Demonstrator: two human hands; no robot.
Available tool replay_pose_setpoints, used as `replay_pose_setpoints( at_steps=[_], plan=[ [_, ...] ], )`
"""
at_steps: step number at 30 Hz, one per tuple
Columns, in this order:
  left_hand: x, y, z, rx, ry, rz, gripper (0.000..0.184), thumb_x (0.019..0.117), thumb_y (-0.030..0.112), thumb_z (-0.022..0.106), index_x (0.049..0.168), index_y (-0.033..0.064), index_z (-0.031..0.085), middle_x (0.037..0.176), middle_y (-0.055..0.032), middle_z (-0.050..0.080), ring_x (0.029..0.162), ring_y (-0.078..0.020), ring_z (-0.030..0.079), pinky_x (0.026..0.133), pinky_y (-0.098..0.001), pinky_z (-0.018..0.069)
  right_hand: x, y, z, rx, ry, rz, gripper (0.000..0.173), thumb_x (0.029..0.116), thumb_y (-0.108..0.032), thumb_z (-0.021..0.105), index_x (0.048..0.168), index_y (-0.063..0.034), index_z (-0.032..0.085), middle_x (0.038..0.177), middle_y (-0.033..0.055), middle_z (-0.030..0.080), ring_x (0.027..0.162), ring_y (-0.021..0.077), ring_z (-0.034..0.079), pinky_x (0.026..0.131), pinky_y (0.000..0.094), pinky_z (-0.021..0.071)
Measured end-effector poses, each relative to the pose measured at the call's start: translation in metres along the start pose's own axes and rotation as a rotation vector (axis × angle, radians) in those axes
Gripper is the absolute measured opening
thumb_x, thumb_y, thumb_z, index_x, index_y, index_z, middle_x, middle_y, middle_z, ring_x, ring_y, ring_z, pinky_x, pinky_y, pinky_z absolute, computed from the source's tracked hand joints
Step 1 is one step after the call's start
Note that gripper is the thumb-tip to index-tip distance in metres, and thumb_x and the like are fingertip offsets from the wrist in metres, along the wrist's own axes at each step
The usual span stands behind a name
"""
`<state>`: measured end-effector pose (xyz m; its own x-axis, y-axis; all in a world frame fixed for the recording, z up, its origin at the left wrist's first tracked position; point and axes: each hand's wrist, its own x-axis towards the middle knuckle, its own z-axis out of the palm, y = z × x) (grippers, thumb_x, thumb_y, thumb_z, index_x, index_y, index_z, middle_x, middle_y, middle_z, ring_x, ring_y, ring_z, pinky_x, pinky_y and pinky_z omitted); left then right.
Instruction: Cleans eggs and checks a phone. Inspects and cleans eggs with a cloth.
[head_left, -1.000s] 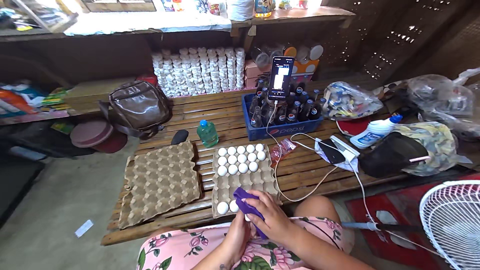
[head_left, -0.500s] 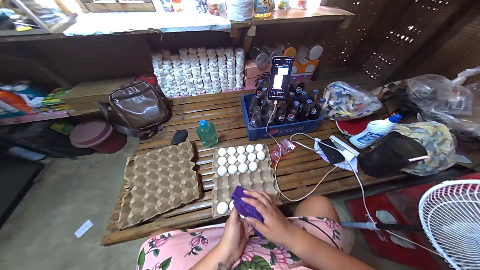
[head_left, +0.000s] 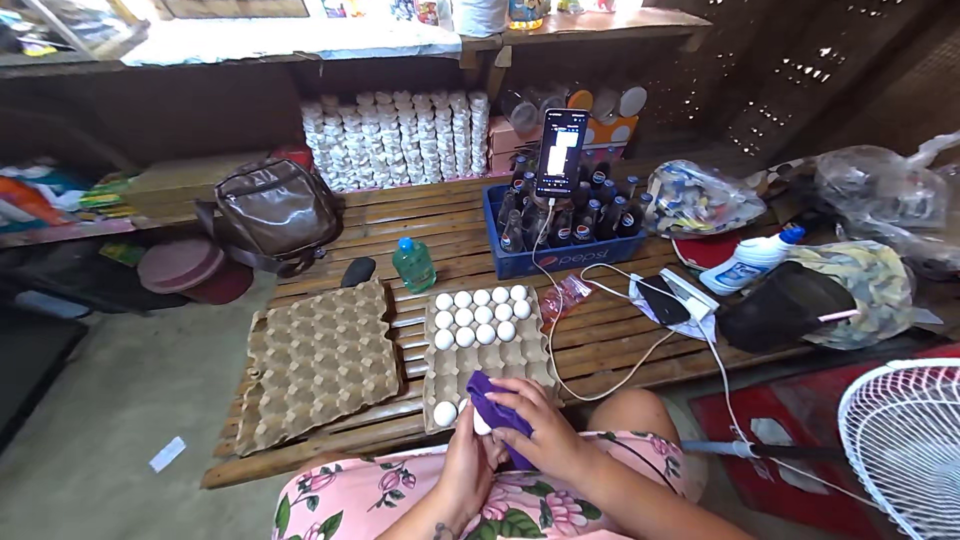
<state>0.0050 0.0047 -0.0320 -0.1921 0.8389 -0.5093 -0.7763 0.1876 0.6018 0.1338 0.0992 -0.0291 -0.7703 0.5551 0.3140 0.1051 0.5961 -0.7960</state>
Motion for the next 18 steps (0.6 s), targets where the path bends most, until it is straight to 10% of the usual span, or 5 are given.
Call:
replay_pose_setpoints(
  at_steps=[10, 18],
  plan=[
    [0.000, -0.006, -0.006, 0.183, -0.195, 0.023, 0.037, 0.1077, 0.038, 0.029, 0.121, 0.0122, 0.051, 0.089, -0.0020, 0.067, 0.068, -0.0072, 0.061, 0.062, -0.0223, 0.0520, 0.005, -0.004, -0.010, 0.250, 0.003, 0.262, 0.047, 0.1001, -0.034, 0.060, 0.137, -0.0045, 0.061, 0.139, 0.0142, 0.060, 0.132, 0.0215, 0.054, 0.113, 0.0408, 0.0432],
    [0.004, -0.007, -0.007, 0.086, -0.067, 0.111, 0.022, 0.1057, 0.030, 0.040, 0.112, 0.0109, 0.049, 0.081, -0.0020, 0.063, 0.063, -0.0075, 0.059, 0.059, -0.0221, 0.0507, -0.001, -0.005, -0.006, 0.269, 0.043, 0.243, 0.047, 0.0952, -0.031, 0.068, 0.132, -0.0034, 0.064, 0.135, 0.0141, 0.062, 0.130, 0.0216, 0.056, 0.110, 0.0403, 0.0456]
  ],
)
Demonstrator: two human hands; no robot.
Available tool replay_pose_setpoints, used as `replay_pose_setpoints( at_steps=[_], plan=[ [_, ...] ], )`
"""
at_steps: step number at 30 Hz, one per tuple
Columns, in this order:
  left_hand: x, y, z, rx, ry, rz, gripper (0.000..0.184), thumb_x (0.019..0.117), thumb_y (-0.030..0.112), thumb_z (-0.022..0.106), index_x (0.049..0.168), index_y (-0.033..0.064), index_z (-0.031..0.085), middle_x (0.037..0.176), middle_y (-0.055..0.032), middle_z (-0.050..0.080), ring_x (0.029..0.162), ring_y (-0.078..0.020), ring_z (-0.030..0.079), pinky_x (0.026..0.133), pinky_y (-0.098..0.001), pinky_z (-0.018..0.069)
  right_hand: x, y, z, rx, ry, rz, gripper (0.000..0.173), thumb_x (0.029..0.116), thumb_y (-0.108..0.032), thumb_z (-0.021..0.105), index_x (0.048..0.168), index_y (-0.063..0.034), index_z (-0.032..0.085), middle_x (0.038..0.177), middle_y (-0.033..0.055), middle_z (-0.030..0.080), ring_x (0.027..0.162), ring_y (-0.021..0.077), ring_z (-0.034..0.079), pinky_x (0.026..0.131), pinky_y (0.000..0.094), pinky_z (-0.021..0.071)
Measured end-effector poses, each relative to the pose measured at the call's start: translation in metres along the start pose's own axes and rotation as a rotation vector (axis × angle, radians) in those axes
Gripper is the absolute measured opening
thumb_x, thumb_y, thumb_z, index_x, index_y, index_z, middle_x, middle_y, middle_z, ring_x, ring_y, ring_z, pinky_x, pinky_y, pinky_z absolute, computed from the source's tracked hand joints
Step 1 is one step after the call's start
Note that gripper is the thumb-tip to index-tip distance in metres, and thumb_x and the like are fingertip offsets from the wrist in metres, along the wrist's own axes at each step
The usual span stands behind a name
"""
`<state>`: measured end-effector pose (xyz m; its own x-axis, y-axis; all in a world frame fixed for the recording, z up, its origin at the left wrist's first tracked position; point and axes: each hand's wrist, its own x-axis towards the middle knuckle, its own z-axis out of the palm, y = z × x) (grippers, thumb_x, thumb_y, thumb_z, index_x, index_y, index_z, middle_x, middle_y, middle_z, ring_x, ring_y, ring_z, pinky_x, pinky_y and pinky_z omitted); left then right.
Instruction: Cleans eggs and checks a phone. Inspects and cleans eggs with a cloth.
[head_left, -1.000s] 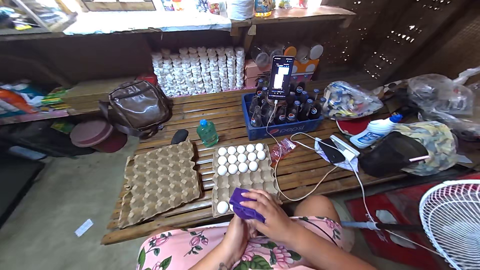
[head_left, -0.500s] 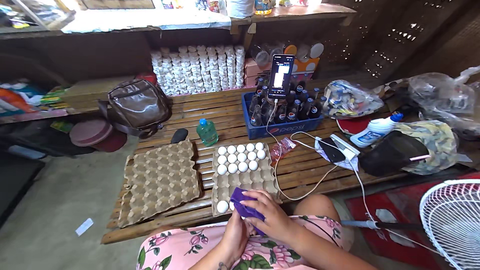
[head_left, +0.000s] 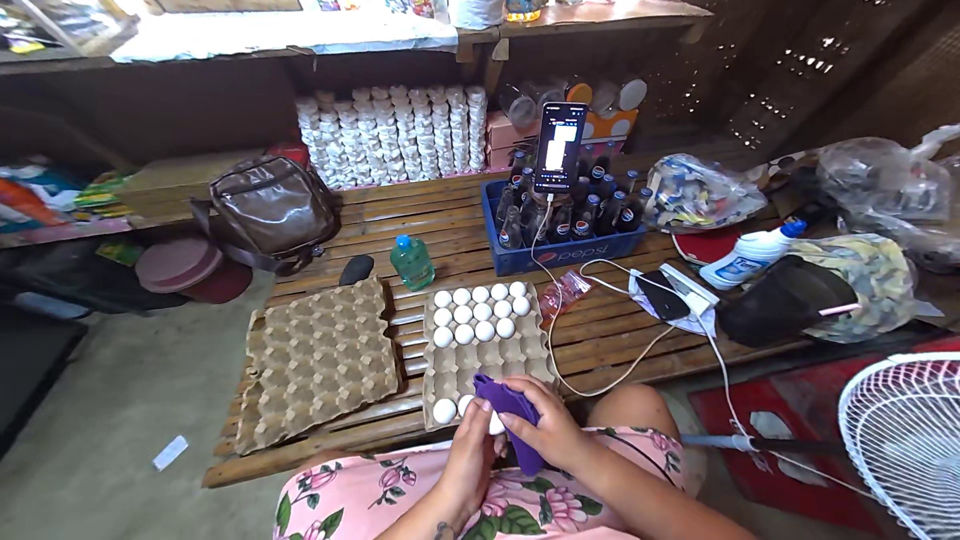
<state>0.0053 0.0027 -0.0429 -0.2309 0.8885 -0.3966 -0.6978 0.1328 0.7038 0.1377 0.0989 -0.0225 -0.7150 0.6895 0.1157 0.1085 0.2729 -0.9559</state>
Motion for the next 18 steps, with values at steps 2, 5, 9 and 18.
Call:
replay_pose_setpoints(
  at_steps=[2, 5, 9, 18],
  plan=[
    [0.0004, 0.0007, 0.0005, -0.020, 0.044, 0.008, 0.022, 0.1063, 0.029, 0.039, 0.114, 0.0110, 0.050, 0.082, -0.0031, 0.064, 0.063, -0.0082, 0.060, 0.059, -0.0226, 0.0514, -0.0005, 0.0022, 0.0020, -0.026, 0.011, -0.064, 0.045, 0.0948, -0.032, 0.069, 0.132, -0.0059, 0.065, 0.135, 0.0118, 0.063, 0.130, 0.0207, 0.056, 0.110, 0.0412, 0.0460],
    [0.0006, 0.0037, 0.0026, -0.053, 0.116, 0.003, 0.030, 0.1100, 0.030, 0.032, 0.122, 0.0093, 0.049, 0.088, -0.0069, 0.069, 0.073, -0.0136, 0.068, 0.068, -0.0286, 0.0578, -0.0016, 0.0035, 0.0046, -0.120, 0.015, -0.160, 0.042, 0.0940, -0.033, 0.071, 0.130, -0.0112, 0.068, 0.137, 0.0093, 0.063, 0.130, 0.0221, 0.056, 0.110, 0.0429, 0.0458],
    [0.0005, 0.0056, 0.0025, -0.129, 0.142, -0.011, 0.045, 0.1119, 0.034, 0.018, 0.125, 0.0074, 0.052, 0.099, -0.0116, 0.073, 0.089, -0.0210, 0.073, 0.079, -0.0377, 0.0612, -0.0031, 0.0034, 0.0082, -0.227, -0.013, -0.262, 0.039, 0.0917, -0.030, 0.073, 0.127, -0.0143, 0.070, 0.136, 0.0089, 0.064, 0.128, 0.0246, 0.057, 0.109, 0.0430, 0.0462],
    [-0.0033, 0.0016, 0.0033, 0.062, -0.003, -0.026, 0.046, 0.1107, 0.038, 0.022, 0.135, 0.0060, 0.044, 0.103, -0.0085, 0.070, 0.088, -0.0157, 0.070, 0.078, -0.0324, 0.0589, -0.0015, 0.0019, 0.0083, -0.040, 0.032, -0.015, 0.044, 0.0997, -0.034, 0.061, 0.134, -0.0053, 0.064, 0.139, 0.0132, 0.060, 0.132, 0.0230, 0.054, 0.112, 0.0438, 0.0437]
  ],
)
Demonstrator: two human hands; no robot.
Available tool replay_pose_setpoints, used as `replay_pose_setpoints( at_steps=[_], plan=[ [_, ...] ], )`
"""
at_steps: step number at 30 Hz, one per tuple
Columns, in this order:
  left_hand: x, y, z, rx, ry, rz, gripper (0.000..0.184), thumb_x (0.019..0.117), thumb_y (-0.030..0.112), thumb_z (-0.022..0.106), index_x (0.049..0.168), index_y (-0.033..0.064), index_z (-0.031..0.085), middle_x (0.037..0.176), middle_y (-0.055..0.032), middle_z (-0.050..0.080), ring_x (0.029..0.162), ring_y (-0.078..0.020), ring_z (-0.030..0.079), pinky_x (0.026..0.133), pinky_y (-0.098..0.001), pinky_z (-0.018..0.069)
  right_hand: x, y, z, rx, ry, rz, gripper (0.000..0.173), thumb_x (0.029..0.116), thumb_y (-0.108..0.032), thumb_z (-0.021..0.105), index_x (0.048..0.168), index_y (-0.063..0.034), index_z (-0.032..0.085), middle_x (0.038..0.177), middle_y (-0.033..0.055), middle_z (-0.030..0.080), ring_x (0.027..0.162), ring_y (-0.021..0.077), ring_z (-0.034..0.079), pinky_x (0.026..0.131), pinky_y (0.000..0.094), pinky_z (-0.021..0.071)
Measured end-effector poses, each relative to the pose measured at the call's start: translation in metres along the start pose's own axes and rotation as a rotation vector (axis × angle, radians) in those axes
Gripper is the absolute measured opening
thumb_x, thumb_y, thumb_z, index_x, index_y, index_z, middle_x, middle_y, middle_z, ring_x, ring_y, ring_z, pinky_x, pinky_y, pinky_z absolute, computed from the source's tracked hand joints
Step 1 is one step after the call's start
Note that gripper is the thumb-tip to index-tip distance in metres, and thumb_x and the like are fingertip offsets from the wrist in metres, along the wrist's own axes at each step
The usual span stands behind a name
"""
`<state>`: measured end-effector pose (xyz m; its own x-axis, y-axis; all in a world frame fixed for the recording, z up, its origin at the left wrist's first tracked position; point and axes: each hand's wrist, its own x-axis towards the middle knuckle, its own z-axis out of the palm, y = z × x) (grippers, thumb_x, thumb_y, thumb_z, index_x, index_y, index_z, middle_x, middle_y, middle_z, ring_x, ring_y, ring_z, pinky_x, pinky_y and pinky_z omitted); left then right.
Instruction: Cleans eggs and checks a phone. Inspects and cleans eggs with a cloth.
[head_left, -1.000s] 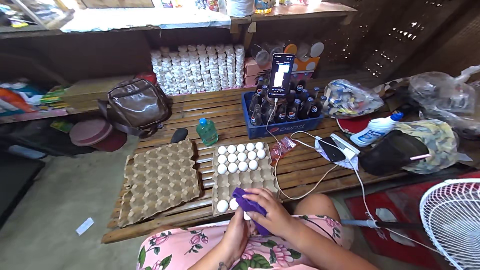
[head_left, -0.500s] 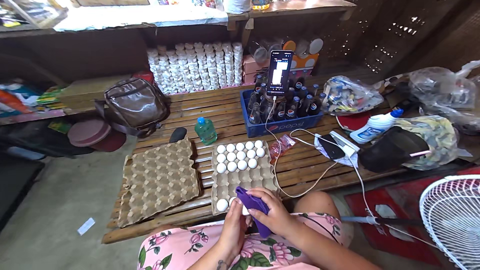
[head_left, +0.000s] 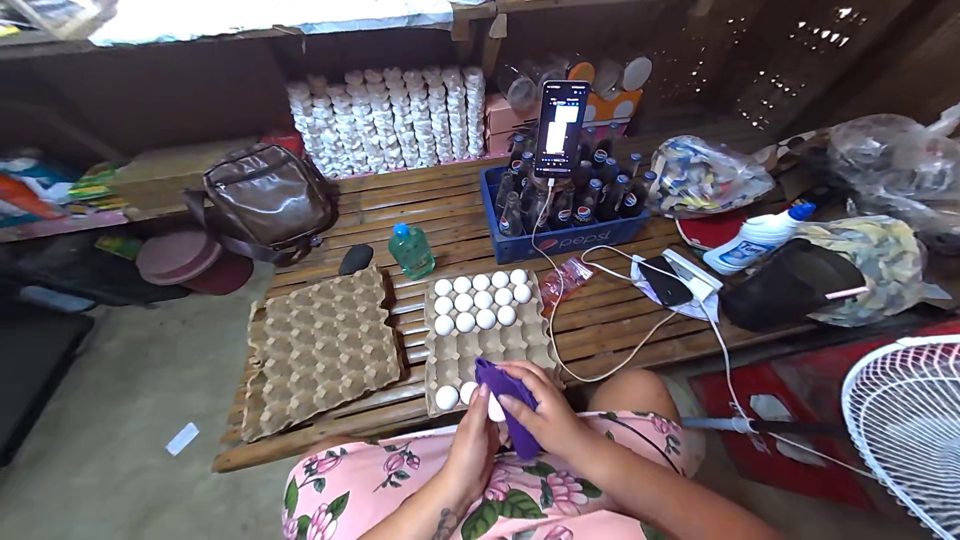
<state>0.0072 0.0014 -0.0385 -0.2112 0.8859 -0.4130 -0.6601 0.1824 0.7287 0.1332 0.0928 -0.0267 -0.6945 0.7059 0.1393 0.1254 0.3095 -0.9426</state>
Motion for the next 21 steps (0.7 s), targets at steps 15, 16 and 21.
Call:
replay_pose_setpoints(
  at_steps=[15, 16, 21],
  plan=[
    [-0.002, 0.006, 0.005, 0.002, 0.054, -0.082, 0.050, 0.1113, 0.041, 0.016, 0.126, 0.0093, 0.052, 0.095, -0.0067, 0.071, 0.082, -0.0147, 0.070, 0.072, -0.0304, 0.0592, -0.004, -0.001, 0.006, -0.117, 0.029, -0.058, 0.054, 0.0972, -0.034, 0.066, 0.139, -0.0005, 0.055, 0.135, 0.0168, 0.061, 0.128, 0.0247, 0.057, 0.111, 0.0417, 0.0452],
    [0.000, 0.005, 0.005, 0.001, 0.102, -0.088, 0.052, 0.1113, 0.041, 0.014, 0.124, 0.0099, 0.054, 0.096, -0.0069, 0.071, 0.085, -0.0156, 0.070, 0.074, -0.0324, 0.0588, -0.006, 0.001, 0.009, -0.157, 0.025, -0.118, 0.052, 0.0959, -0.033, 0.068, 0.136, -0.0016, 0.056, 0.134, 0.0148, 0.062, 0.128, 0.0240, 0.057, 0.111, 0.0418, 0.0454],
    [0.001, 0.000, 0.001, 0.030, 0.057, -0.062, 0.053, 0.1109, 0.039, 0.012, 0.131, 0.0088, 0.050, 0.107, -0.0086, 0.070, 0.097, -0.0179, 0.069, 0.082, -0.0355, 0.0583, -0.003, 0.004, 0.007, -0.119, -0.006, -0.117, 0.040, 0.0954, -0.030, 0.069, 0.124, -0.0038, 0.064, 0.137, 0.0132, 0.062, 0.131, 0.0247, 0.055, 0.112, 0.0437, 0.0434]
  ],
)
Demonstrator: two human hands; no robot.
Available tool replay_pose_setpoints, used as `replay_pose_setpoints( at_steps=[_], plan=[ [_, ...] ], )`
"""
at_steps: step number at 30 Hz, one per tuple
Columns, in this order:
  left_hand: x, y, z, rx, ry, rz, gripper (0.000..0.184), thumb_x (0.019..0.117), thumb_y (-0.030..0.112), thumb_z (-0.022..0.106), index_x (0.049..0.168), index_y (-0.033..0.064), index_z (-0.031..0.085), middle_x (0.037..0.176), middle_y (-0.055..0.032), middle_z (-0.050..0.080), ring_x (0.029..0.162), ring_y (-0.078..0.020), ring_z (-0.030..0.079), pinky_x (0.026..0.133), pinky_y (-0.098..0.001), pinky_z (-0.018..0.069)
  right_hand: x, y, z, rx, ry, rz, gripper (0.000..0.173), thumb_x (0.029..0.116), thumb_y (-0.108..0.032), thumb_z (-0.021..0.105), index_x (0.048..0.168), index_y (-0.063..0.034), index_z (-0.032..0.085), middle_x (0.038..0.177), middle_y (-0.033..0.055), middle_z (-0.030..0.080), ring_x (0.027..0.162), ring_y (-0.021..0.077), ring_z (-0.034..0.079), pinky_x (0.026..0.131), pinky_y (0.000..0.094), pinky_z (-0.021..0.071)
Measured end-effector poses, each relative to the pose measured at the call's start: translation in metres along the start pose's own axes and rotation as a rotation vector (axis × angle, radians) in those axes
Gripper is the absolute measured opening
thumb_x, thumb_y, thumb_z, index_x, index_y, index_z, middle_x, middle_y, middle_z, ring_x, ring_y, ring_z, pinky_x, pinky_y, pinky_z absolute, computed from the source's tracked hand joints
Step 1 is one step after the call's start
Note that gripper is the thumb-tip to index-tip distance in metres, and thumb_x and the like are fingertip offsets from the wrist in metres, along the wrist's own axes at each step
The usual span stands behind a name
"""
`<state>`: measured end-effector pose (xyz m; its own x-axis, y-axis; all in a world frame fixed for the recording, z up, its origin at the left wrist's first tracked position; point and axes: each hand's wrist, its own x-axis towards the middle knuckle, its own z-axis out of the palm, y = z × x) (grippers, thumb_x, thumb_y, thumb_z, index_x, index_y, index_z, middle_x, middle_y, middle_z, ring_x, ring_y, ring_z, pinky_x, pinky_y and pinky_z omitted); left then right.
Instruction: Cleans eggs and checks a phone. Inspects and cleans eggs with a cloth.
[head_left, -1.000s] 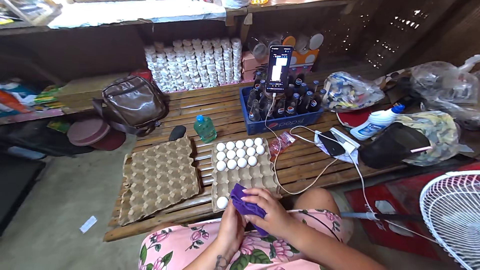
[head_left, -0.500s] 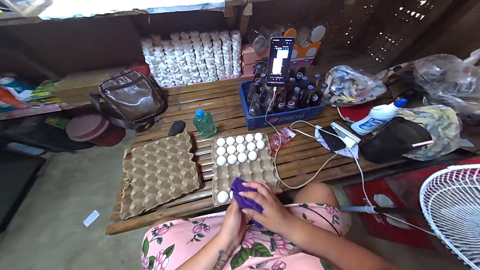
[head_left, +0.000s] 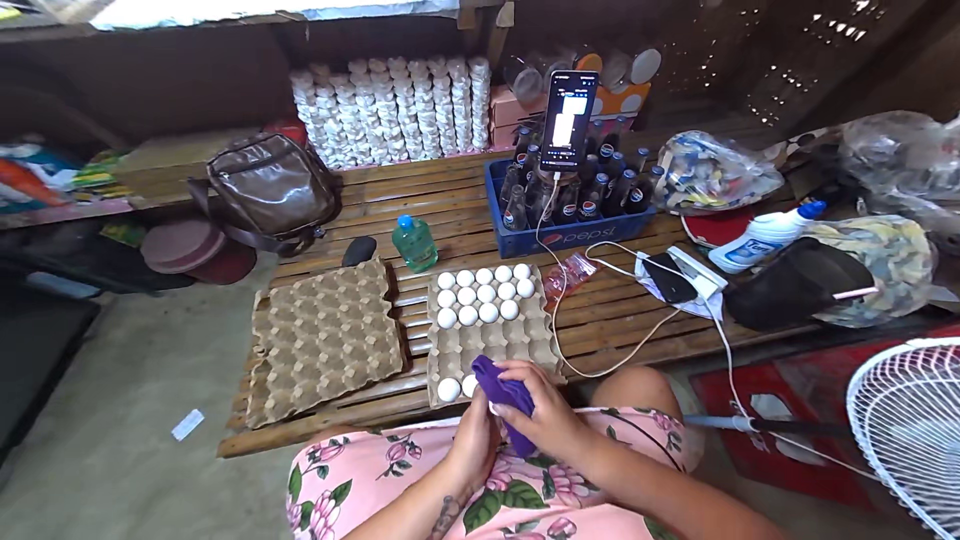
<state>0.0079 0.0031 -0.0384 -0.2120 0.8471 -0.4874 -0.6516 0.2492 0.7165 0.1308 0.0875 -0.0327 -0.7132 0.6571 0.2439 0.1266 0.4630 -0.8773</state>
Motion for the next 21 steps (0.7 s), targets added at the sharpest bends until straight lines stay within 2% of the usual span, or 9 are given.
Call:
replay_pose_setpoints(
  at_steps=[2, 3, 4, 6, 9, 12, 15, 18, 21],
  plan=[
    [0.000, -0.001, -0.004, 0.043, -0.114, 0.022, 0.044, 0.1098, 0.038, 0.020, 0.132, 0.0091, 0.044, 0.107, -0.0067, 0.067, 0.091, -0.0149, 0.068, 0.078, -0.0324, 0.0579, 0.005, 0.002, -0.005, 0.123, 0.030, 0.073, 0.040, 0.0961, -0.028, 0.067, 0.124, 0.0007, 0.063, 0.135, 0.0152, 0.062, 0.130, 0.0228, 0.056, 0.111, 0.0410, 0.0447],
    [0.001, -0.003, -0.005, 0.076, -0.163, 0.038, 0.038, 0.1081, 0.039, 0.027, 0.128, 0.0107, 0.042, 0.101, -0.0032, 0.065, 0.082, -0.0107, 0.065, 0.071, -0.0279, 0.0562, 0.007, 0.004, -0.007, 0.179, 0.052, 0.105, 0.039, 0.0965, -0.026, 0.067, 0.124, 0.0021, 0.062, 0.134, 0.0154, 0.062, 0.128, 0.0211, 0.057, 0.110, 0.0387, 0.0462],
    [0.000, -0.004, -0.006, 0.099, -0.213, 0.049, 0.037, 0.1065, 0.042, 0.035, 0.127, 0.0116, 0.042, 0.098, -0.0011, 0.063, 0.075, -0.0082, 0.062, 0.067, -0.0253, 0.0541, 0.009, 0.005, -0.009, 0.232, 0.073, 0.141, 0.039, 0.0971, -0.025, 0.066, 0.125, 0.0027, 0.062, 0.132, 0.0152, 0.063, 0.126, 0.0192, 0.058, 0.108, 0.0367, 0.0475],
    [0.000, -0.004, -0.007, 0.140, -0.282, 0.068, 0.037, 0.1059, 0.044, 0.042, 0.126, 0.0128, 0.044, 0.093, 0.0014, 0.062, 0.069, -0.0061, 0.059, 0.064, -0.0233, 0.0519, 0.010, 0.006, -0.011, 0.337, 0.096, 0.238, 0.037, 0.0974, -0.023, 0.064, 0.126, 0.0012, 0.062, 0.129, 0.0130, 0.063, 0.122, 0.0157, 0.059, 0.106, 0.0334, 0.0490],
    [-0.001, -0.002, -0.006, 0.151, -0.268, 0.059, 0.036, 0.1077, 0.041, 0.036, 0.126, 0.0115, 0.046, 0.089, 0.0011, 0.063, 0.069, -0.0064, 0.060, 0.064, -0.0233, 0.0520, 0.007, 0.005, -0.011, 0.384, 0.087, 0.291, 0.036, 0.0976, -0.023, 0.063, 0.125, 0.0002, 0.064, 0.127, 0.0120, 0.063, 0.120, 0.0147, 0.059, 0.104, 0.0327, 0.0493],
    [0.001, 0.000, -0.002, 0.070, -0.106, 0.046, 0.040, 0.1101, 0.038, 0.026, 0.127, 0.0084, 0.048, 0.087, -0.0028, 0.065, 0.069, -0.0092, 0.061, 0.064, -0.0251, 0.0534, 0.003, -0.001, -0.007, 0.320, 0.036, 0.245, 0.042, 0.0968, -0.026, 0.065, 0.128, 0.0016, 0.062, 0.132, 0.0149, 0.061, 0.125, 0.0170, 0.056, 0.107, 0.0336, 0.0473],
    [0.003, 0.001, -0.002, -0.014, 0.021, 0.031, 0.040, 0.1113, 0.039, 0.024, 0.128, 0.0089, 0.044, 0.083, -0.0050, 0.064, 0.065, -0.0112, 0.061, 0.061, -0.0257, 0.0531, 0.001, -0.004, -0.004, 0.262, 0.002, 0.197, 0.046, 0.0953, -0.025, 0.068, 0.132, 0.0016, 0.061, 0.138, 0.0164, 0.057, 0.131, 0.0191, 0.053, 0.110, 0.0356, 0.0455],
    [0.002, -0.001, -0.004, 0.034, -0.032, 0.075, 0.037, 0.1103, 0.039, 0.028, 0.126, 0.0094, 0.043, 0.088, -0.0043, 0.065, 0.069, -0.0104, 0.063, 0.063, -0.0253, 0.0544, 0.003, -0.004, -0.005, 0.218, -0.003, 0.184, 0.044, 0.0975, -0.026, 0.065, 0.132, 0.0005, 0.061, 0.138, 0.0159, 0.058, 0.131, 0.0189, 0.054, 0.110, 0.0359, 0.0455],
    [0.001, -0.003, -0.006, 0.147, -0.155, 0.155, 0.032, 0.1074, 0.042, 0.039, 0.116, 0.0113, 0.044, 0.087, -0.0001, 0.061, 0.068, -0.0068, 0.059, 0.061, -0.0229, 0.0511, 0.007, -0.002, -0.009, 0.272, 0.031, 0.244, 0.040, 0.0999, -0.025, 0.059, 0.130, 0.0013, 0.062, 0.129, 0.0153, 0.062, 0.122, 0.0167, 0.058, 0.106, 0.0341, 0.0481]
  ],
)
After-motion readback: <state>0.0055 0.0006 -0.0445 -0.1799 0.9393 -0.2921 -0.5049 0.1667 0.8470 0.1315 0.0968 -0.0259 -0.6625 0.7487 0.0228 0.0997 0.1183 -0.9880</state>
